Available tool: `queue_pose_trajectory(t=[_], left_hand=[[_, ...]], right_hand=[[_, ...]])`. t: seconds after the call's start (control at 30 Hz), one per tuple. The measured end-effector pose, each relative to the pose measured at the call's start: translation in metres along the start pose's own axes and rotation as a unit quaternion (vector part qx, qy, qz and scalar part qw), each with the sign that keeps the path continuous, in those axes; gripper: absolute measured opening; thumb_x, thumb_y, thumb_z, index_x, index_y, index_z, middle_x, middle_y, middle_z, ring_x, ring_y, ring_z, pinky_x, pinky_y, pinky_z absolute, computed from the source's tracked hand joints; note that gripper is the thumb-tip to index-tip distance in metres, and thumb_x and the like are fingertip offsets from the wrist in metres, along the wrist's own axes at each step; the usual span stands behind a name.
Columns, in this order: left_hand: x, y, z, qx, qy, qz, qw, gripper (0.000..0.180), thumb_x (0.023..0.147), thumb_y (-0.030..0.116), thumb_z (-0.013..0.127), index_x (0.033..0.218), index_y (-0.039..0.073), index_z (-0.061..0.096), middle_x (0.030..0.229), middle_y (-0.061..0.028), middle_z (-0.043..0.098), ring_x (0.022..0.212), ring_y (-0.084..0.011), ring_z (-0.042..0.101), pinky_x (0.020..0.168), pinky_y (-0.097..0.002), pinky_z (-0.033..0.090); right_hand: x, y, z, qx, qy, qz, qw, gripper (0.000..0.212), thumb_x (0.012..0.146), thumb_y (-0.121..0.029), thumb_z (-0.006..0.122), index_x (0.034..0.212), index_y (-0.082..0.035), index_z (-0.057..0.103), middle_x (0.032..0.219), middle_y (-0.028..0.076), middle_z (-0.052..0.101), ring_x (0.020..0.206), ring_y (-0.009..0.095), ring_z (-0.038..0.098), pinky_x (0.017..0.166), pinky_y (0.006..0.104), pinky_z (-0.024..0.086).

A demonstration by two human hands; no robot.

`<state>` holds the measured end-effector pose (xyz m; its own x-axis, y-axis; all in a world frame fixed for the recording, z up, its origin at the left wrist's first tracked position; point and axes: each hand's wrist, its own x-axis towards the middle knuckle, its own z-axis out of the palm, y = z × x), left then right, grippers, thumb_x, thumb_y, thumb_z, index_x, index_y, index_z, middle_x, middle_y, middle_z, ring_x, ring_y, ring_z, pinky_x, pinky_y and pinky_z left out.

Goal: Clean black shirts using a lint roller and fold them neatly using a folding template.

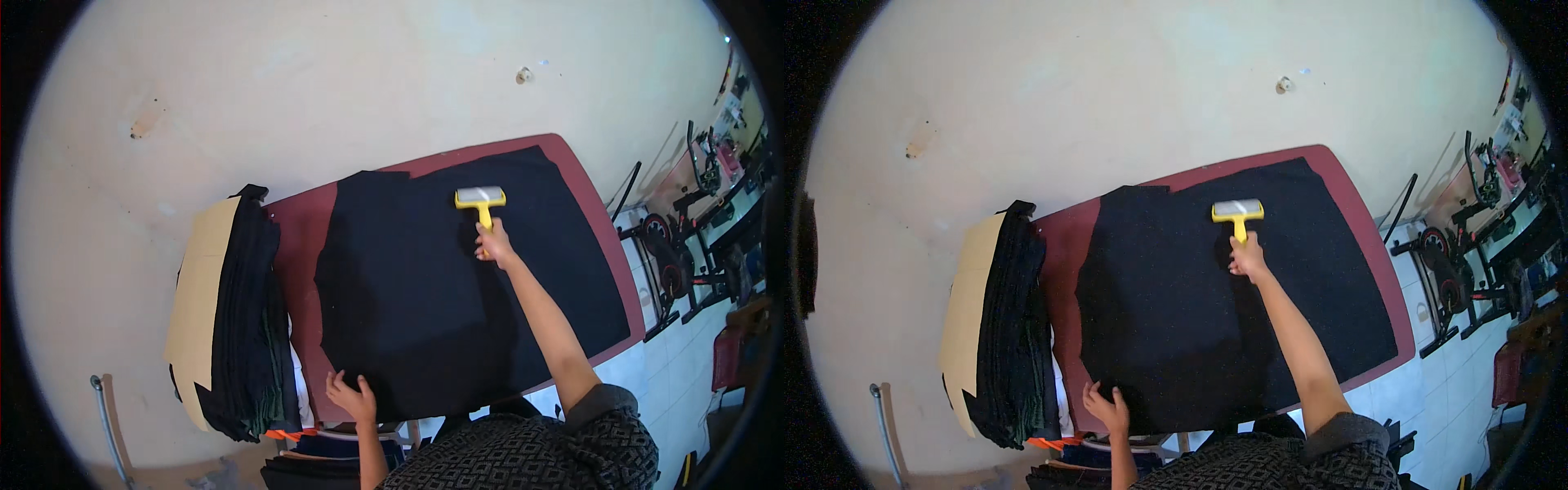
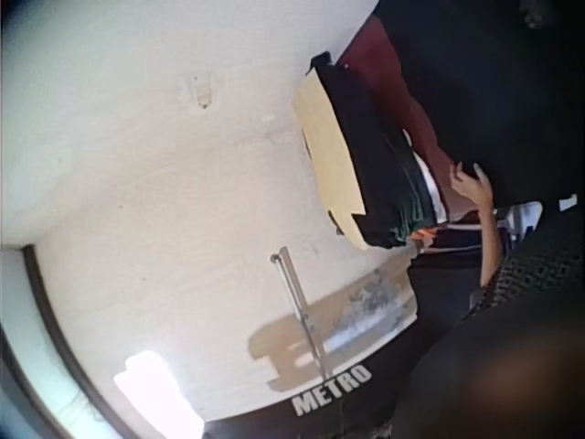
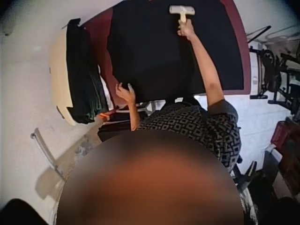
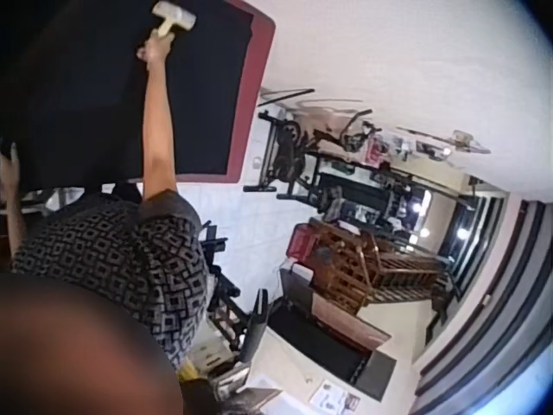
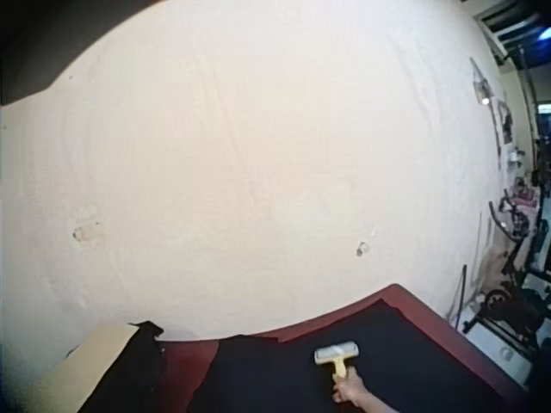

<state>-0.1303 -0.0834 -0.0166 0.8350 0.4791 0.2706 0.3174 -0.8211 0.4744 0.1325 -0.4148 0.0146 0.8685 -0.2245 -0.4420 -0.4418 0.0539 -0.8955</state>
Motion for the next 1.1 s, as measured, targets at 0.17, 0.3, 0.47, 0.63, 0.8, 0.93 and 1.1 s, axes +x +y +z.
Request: queue_pose_trajectory(t=[0.17, 0.3, 0.47, 0.63, 0.8, 0.93, 1.1], left_hand=[[-0.041, 0.099, 0.028, -0.088, -0.108, 0.126, 0.982, 0.034, 0.075, 0.019, 0.058, 0.104, 0.003, 0.05, 0.118, -0.0188, 0.039, 0.111, -0.0354, 0.034, 0.094, -0.046, 0.022], [-0.075, 0.159, 0.055, -0.118, -0.222, 0.19, 0.949, 0.034, 0.074, 0.022, 0.059, 0.105, 0.01, 0.052, 0.12, -0.0146, 0.039, 0.114, -0.0337, 0.033, 0.098, -0.0524, 0.016], [-0.076, 0.223, 0.086, -0.114, -0.287, 0.251, 0.917, 0.037, 0.075, 0.022, 0.059, 0.109, 0.012, 0.05, 0.123, -0.0134, 0.036, 0.117, -0.0334, 0.03, 0.099, -0.0526, 0.015], [-0.076, 0.244, 0.091, -0.076, -0.277, 0.246, 0.926, 0.04, 0.075, 0.022, 0.06, 0.111, 0.011, 0.049, 0.124, -0.0145, 0.035, 0.117, -0.0334, 0.029, 0.099, -0.0522, 0.016], [-0.094, 0.247, 0.071, -0.056, -0.301, 0.204, 0.93, 0.04, 0.075, 0.024, 0.06, 0.111, 0.009, 0.05, 0.115, -0.0144, 0.041, 0.108, -0.0331, 0.037, 0.091, -0.0442, 0.03], [-0.111, 0.246, 0.061, -0.072, -0.346, 0.207, 0.912, 0.026, 0.078, 0.023, 0.058, 0.098, 0.006, 0.056, 0.094, -0.0123, 0.051, 0.089, -0.0299, 0.05, 0.076, -0.0389, 0.041], [-0.137, 0.256, 0.052, -0.1, -0.459, 0.185, 0.864, 0.025, 0.08, 0.024, 0.057, 0.096, 0.004, 0.057, 0.084, -0.0098, 0.054, 0.078, -0.027, 0.055, 0.069, -0.0371, 0.044]], right_hand=[[0.007, 0.042, -0.102, -0.229, -0.002, -0.23, 0.946, 0.036, 0.086, -0.024, 0.05, 0.118, -0.016, 0.038, 0.07, 0.005, 0.052, 0.05, 0.013, 0.051, 0.04, 0.0245, 0.04], [-0.091, 0.025, -0.22, -0.073, -0.257, 0.03, 0.963, 0.042, 0.084, -0.016, 0.054, 0.123, -0.013, 0.038, 0.065, -0.003, 0.046, 0.046, 0.003, 0.039, 0.038, 0.0171, 0.03], [-0.209, 0.039, -0.371, -0.173, -0.179, 0.125, 0.96, 0.054, 0.081, -0.016, 0.057, 0.131, -0.019, 0.035, 0.068, -0.001, 0.053, 0.049, 0.004, 0.046, 0.039, 0.0175, 0.034], [-0.215, 0.039, -0.337, -0.225, -0.103, -0.02, 0.969, 0.056, 0.084, -0.015, 0.053, 0.134, -0.021, 0.03, 0.102, 0.005, 0.057, 0.081, 0.015, 0.056, 0.071, 0.0269, 0.045], [-0.071, 0.04, -0.221, -0.142, -0.006, -0.135, 0.98, 0.047, 0.087, -0.021, 0.047, 0.132, -0.02, 0.032, 0.123, 0.015, 0.047, 0.112, 0.029, 0.046, 0.091, 0.0313, 0.037], [0.086, 0.008, -0.17, -0.191, 0.098, -0.231, 0.949, 0.046, 0.086, -0.026, 0.046, 0.131, -0.025, 0.035, 0.066, 0.013, 0.057, 0.044, 0.017, 0.052, 0.044, 0.0315, 0.042], [0.146, -0.028, -0.159, -0.216, 0.112, -0.165, 0.956, 0.048, 0.084, -0.03, 0.044, 0.131, -0.031, 0.032, 0.066, 0.014, 0.059, 0.045, 0.022, 0.054, 0.045, 0.0339, 0.046]])
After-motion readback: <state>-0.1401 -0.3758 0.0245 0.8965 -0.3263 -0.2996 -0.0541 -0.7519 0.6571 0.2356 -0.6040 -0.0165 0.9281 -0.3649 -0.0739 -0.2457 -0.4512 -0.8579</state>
